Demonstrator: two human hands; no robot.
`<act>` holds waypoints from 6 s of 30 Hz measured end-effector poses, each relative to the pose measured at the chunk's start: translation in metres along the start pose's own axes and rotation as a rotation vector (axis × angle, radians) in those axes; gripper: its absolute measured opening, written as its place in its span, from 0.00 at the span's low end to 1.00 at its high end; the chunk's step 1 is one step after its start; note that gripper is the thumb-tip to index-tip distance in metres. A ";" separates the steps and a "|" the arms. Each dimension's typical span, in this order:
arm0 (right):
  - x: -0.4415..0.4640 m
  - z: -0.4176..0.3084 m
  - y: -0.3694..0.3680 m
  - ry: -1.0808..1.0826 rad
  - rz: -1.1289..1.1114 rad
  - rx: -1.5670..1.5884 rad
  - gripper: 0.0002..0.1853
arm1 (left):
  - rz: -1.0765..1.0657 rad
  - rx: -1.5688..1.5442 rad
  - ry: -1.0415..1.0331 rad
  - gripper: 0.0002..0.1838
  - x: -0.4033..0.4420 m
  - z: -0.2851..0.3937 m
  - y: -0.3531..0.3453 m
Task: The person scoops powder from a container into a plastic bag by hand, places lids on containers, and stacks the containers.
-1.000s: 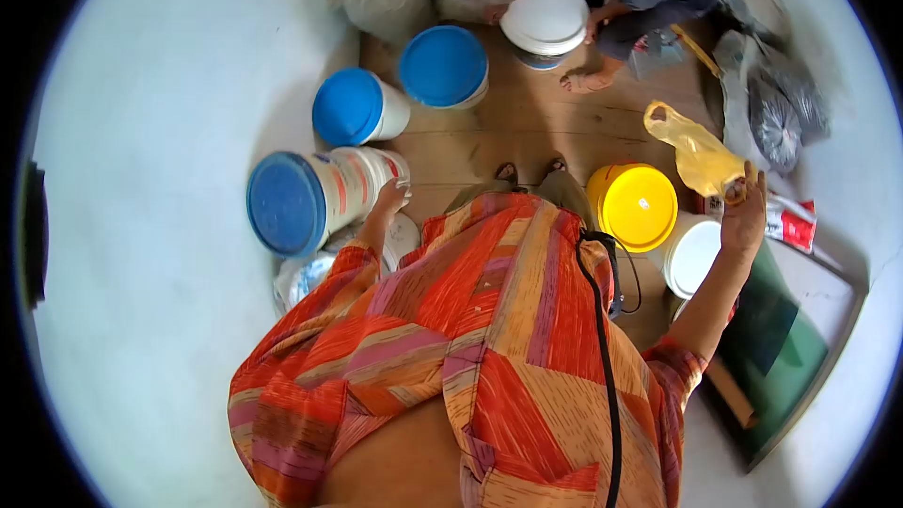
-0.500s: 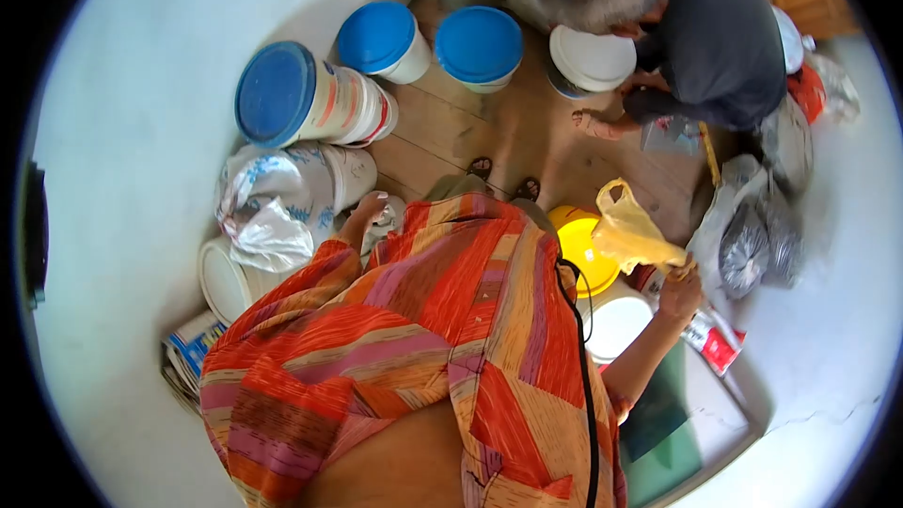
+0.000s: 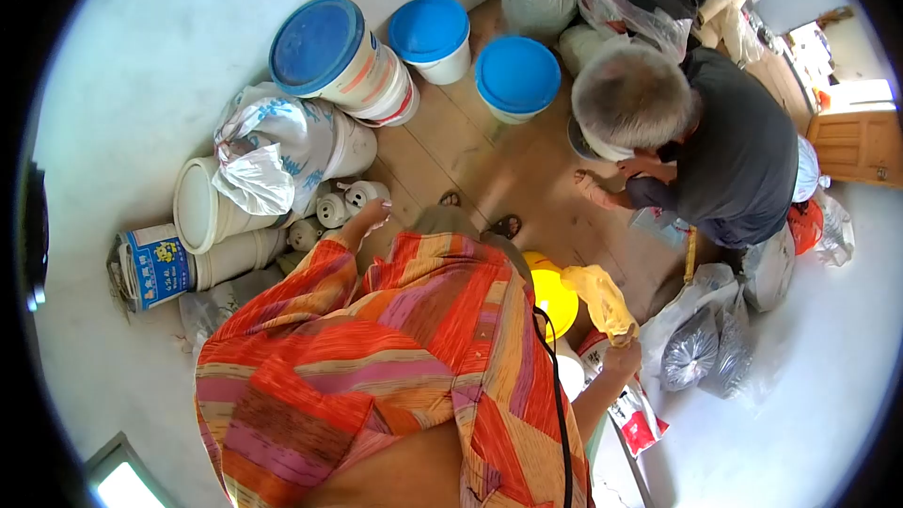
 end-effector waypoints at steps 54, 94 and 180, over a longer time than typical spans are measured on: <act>-0.036 0.056 -0.047 -0.053 -0.197 -0.190 0.20 | 0.636 0.435 -0.710 0.15 0.153 0.117 0.292; -0.074 0.077 -0.029 -0.110 -0.216 -0.185 0.18 | 0.771 0.559 -0.615 0.17 0.166 0.106 0.267; -0.102 0.075 -0.088 -0.152 -0.152 -0.293 0.17 | 0.861 0.439 -0.639 0.13 0.144 0.112 0.268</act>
Point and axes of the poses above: each hand's wrist, its own x-axis towards the middle knuckle, its own y-axis out of the back of the hand, z = x × y, the point moved 1 cm from there along x, towards the middle knuckle, and after that the axes turned 7 degrees about z, right-handed, at the moved point
